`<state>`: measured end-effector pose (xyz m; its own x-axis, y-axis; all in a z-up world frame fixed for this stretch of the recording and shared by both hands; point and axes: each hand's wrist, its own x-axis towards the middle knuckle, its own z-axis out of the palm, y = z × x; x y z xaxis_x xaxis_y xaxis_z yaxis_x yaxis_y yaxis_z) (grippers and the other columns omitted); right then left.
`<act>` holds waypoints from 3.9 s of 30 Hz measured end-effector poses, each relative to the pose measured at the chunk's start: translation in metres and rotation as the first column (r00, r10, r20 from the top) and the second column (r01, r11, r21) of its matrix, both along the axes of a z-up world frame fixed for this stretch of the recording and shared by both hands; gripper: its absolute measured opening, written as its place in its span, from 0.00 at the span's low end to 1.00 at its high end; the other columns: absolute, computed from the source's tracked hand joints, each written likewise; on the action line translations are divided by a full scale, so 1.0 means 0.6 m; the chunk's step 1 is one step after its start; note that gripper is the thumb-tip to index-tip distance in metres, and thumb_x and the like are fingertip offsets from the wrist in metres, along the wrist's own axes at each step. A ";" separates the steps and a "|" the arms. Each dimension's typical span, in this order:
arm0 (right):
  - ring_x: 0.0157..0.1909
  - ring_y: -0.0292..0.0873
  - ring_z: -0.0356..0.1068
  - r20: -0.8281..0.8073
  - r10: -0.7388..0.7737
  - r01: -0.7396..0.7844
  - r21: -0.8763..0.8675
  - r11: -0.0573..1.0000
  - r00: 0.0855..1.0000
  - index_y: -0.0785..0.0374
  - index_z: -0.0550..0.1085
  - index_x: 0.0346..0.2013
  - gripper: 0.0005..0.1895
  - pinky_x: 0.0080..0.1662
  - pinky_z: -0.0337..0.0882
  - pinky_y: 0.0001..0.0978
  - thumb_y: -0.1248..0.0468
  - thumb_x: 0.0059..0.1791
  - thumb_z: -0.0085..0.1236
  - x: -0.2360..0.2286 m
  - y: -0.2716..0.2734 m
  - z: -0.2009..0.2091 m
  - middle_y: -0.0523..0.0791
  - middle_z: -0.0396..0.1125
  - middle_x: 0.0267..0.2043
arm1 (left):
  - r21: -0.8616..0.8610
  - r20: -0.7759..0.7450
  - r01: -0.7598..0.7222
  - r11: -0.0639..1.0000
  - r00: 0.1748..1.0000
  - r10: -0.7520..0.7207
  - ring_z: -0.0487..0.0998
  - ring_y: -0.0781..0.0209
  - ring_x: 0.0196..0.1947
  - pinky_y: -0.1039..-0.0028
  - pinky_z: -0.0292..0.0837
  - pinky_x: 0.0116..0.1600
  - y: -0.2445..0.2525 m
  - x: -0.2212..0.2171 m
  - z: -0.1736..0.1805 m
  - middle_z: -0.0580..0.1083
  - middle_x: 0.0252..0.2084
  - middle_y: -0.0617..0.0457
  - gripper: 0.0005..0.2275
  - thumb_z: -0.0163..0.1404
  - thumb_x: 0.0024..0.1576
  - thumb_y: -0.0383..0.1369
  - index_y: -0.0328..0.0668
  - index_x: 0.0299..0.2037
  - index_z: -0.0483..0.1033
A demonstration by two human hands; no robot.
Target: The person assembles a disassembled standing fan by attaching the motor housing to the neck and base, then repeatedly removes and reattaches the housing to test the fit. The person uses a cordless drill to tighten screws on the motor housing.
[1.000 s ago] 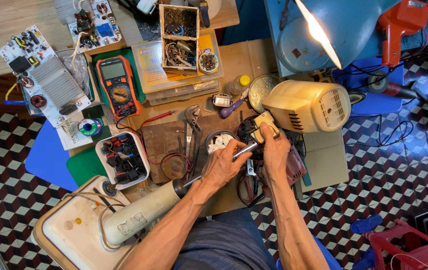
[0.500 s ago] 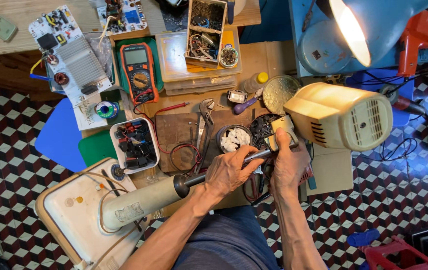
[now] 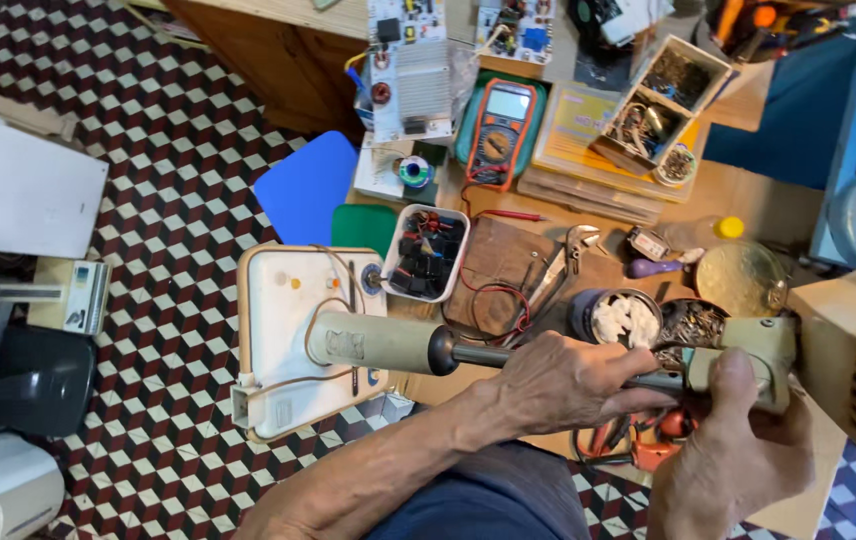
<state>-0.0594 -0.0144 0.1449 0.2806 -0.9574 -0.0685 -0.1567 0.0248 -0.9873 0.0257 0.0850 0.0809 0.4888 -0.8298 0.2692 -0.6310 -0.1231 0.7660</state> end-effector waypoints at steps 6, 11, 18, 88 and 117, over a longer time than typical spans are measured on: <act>0.46 0.36 0.75 0.362 0.222 -0.203 -0.090 0.975 0.905 0.73 0.69 0.59 0.17 0.50 0.79 0.25 0.70 0.56 0.57 0.031 0.095 0.081 0.48 0.73 0.50 | -0.106 0.072 -0.072 0.992 0.994 0.080 0.80 0.51 0.31 0.63 0.74 0.33 0.076 0.032 0.054 0.76 0.34 0.54 0.14 0.54 0.61 0.47 0.48 0.48 0.73; 0.47 0.40 0.75 0.234 0.330 -0.300 -0.153 0.942 0.914 0.74 0.70 0.59 0.19 0.50 0.79 0.32 0.71 0.56 0.64 0.059 0.115 0.091 0.53 0.73 0.50 | -0.144 0.165 -0.201 0.969 0.961 0.224 0.80 0.53 0.31 0.65 0.75 0.34 0.140 0.060 0.091 0.77 0.33 0.53 0.14 0.54 0.61 0.44 0.47 0.51 0.75; 0.53 0.39 0.75 0.412 0.620 -0.611 -0.172 0.773 0.668 0.72 0.67 0.58 0.20 0.55 0.78 0.31 0.73 0.54 0.62 0.096 0.152 0.113 0.51 0.74 0.54 | -0.227 0.007 -0.424 0.877 0.899 0.437 0.82 0.49 0.34 0.66 0.76 0.37 0.217 0.053 0.116 0.79 0.37 0.46 0.11 0.55 0.64 0.36 0.40 0.51 0.73; 0.35 0.65 0.75 -0.506 0.709 -0.822 -0.001 0.569 0.491 0.74 0.68 0.39 0.16 0.39 0.74 0.54 0.61 0.46 0.52 0.125 -0.076 -0.534 0.62 0.72 0.30 | -0.426 -0.197 -0.881 0.204 0.310 0.930 0.64 0.70 0.20 0.82 0.60 0.25 0.273 -0.130 0.055 0.63 0.28 0.54 0.28 0.31 0.68 0.57 0.31 0.50 0.59; 0.69 0.47 0.53 -0.922 0.388 -0.877 -0.178 -0.445 -0.010 0.53 0.77 0.45 0.13 0.67 0.44 0.69 0.56 0.49 0.52 0.187 0.059 -0.610 0.42 0.65 0.53 | -0.492 -0.225 -0.840 -0.229 -0.132 0.965 0.61 0.69 0.18 0.81 0.56 0.24 0.299 -0.126 -0.019 0.60 0.23 0.54 0.33 0.27 0.69 0.62 0.30 0.51 0.56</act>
<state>0.0527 0.0211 -0.2214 0.8701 0.4801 -0.1114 0.4535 -0.8684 -0.2005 -0.0500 0.2644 0.0695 0.4912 0.6955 0.5244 -0.2166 -0.4856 0.8469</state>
